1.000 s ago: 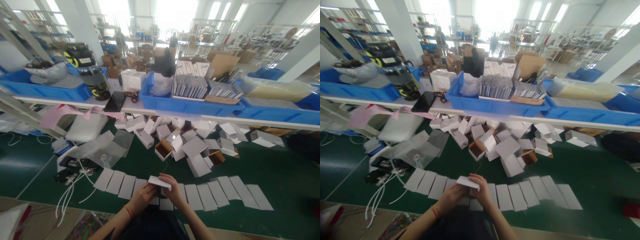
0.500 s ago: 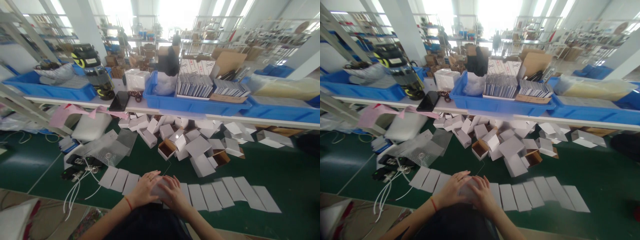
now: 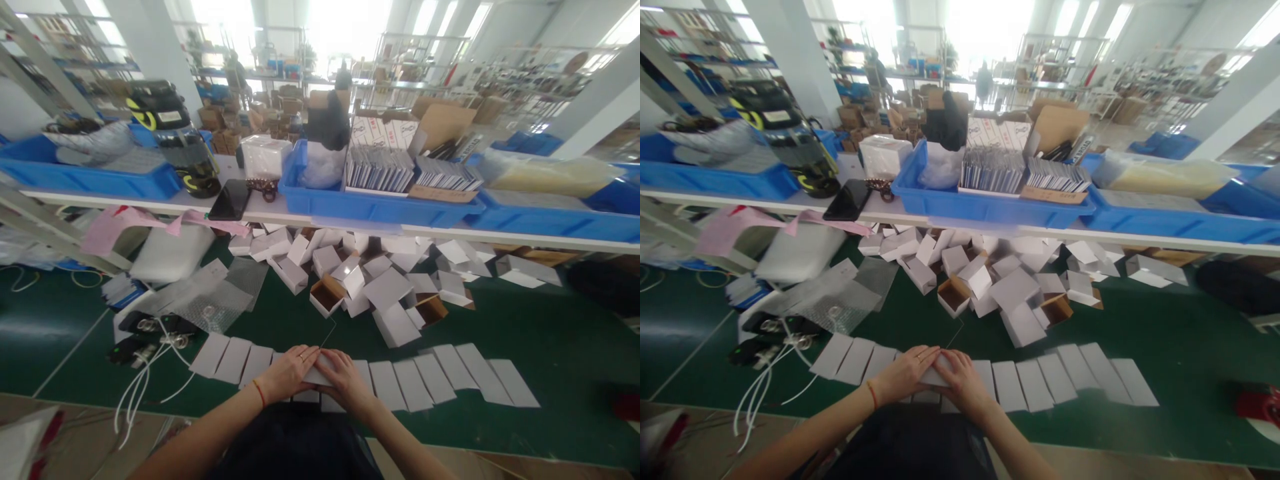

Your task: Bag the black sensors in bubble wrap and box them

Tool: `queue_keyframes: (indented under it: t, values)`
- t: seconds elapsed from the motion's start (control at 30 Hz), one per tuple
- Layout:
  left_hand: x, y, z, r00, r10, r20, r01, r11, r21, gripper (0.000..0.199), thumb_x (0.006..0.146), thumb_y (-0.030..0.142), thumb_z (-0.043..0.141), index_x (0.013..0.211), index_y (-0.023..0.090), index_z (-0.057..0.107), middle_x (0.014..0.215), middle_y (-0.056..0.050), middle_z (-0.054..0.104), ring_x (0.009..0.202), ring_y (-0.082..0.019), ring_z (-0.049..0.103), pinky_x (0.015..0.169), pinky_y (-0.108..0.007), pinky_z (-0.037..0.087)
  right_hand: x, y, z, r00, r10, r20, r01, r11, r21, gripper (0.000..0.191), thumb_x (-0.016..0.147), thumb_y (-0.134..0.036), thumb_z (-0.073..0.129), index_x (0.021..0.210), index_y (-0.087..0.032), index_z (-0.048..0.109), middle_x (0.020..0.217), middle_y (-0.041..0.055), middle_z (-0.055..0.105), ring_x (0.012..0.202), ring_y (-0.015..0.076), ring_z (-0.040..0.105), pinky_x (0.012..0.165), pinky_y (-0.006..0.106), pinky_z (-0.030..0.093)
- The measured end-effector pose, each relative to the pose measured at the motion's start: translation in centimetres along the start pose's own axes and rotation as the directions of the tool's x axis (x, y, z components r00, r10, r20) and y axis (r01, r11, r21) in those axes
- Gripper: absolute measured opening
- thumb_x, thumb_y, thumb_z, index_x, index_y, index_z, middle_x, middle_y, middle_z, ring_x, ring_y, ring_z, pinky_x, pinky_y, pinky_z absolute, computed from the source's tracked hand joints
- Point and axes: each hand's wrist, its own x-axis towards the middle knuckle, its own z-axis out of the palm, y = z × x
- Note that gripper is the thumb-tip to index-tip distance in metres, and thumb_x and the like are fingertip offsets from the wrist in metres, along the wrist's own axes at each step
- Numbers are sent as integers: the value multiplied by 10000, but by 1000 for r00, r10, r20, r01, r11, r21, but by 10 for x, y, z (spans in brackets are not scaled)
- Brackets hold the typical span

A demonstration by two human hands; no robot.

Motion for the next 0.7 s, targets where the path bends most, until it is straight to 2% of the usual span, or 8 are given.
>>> queue_keyframes:
  t: [0.13, 0.23, 0.3, 0.37, 0.43, 0.57, 0.7]
  values:
    - [-5, 0, 7, 1000, -20, -3, 20, 1000, 22, 810, 1003, 539, 623, 1604, 108, 293, 1535, -225, 534, 1388, -351, 543, 1159, -497, 444, -3, -3, -2, 999, 16, 28, -15, 1000, -27, 768, 914, -322, 796, 1574, -247, 410, 1520, 182, 497, 1357, 369, 491, 1125, 568, 476]
    - [-7, -1, 13, 1000, -13, 8, 13, 1000, 23, 952, 957, 594, 650, 1635, 108, 192, 1593, -230, 462, 1448, -361, 475, 1206, -503, 386, -7, -5, 2, 999, 28, 47, -26, 999, -42, 878, 857, -299, 843, 1596, -249, 374, 1584, 193, 433, 1421, 394, 434, 1165, 610, 426]
    - [-8, -2, 16, 1000, -13, 22, 13, 1000, 20, 906, 971, 487, 645, 1639, 103, 169, 1617, -225, 429, 1477, -356, 438, 1235, -502, 341, -9, -5, 6, 998, 34, 54, -32, 998, -53, 934, 825, -265, 861, 1608, -242, 353, 1611, 206, 402, 1452, 412, 404, 1182, 645, 392]
    - [-9, -3, 19, 999, -27, 33, 27, 1000, 13, 789, 990, 277, 571, 1642, 107, 160, 1639, -212, 403, 1507, -332, 401, 1250, -487, 318, -10, -5, 11, 997, 42, 58, -39, 997, -60, 952, 812, -191, 850, 1615, -239, 341, 1626, 211, 383, 1472, 420, 383, 1191, 663, 372]
    - [-9, -2, 22, 998, -46, 44, 46, 999, -5, 772, 962, 145, 515, 1644, 114, 153, 1665, -204, 358, 1536, -319, 356, 1257, -478, 309, -12, -4, 17, 997, 48, 64, -44, 997, -57, 948, 815, -136, 823, 1619, -243, 334, 1637, 207, 372, 1489, 419, 363, 1195, 662, 368]
    - [-11, 1, 22, 995, -74, 62, 79, 994, -74, 820, 921, 138, 557, 1646, 126, 174, 1693, -199, 298, 1563, -348, 292, 1283, -521, 260, -15, -2, 26, 996, 62, 70, -61, 998, -9, 870, 850, -119, 761, 1612, -243, 359, 1636, 209, 372, 1498, 431, 340, 1191, 678, 357]
    - [-9, 1, 22, 991, -126, 47, 132, 976, -171, 839, 904, 182, 639, 1635, 162, 227, 1673, -186, 353, 1543, -343, 339, 1280, -529, 287, -9, -5, 23, 989, 136, 51, -141, 984, 110, 851, 818, -130, 760, 1581, -294, 420, 1599, 172, 426, 1425, 430, 407, 1177, 667, 363]
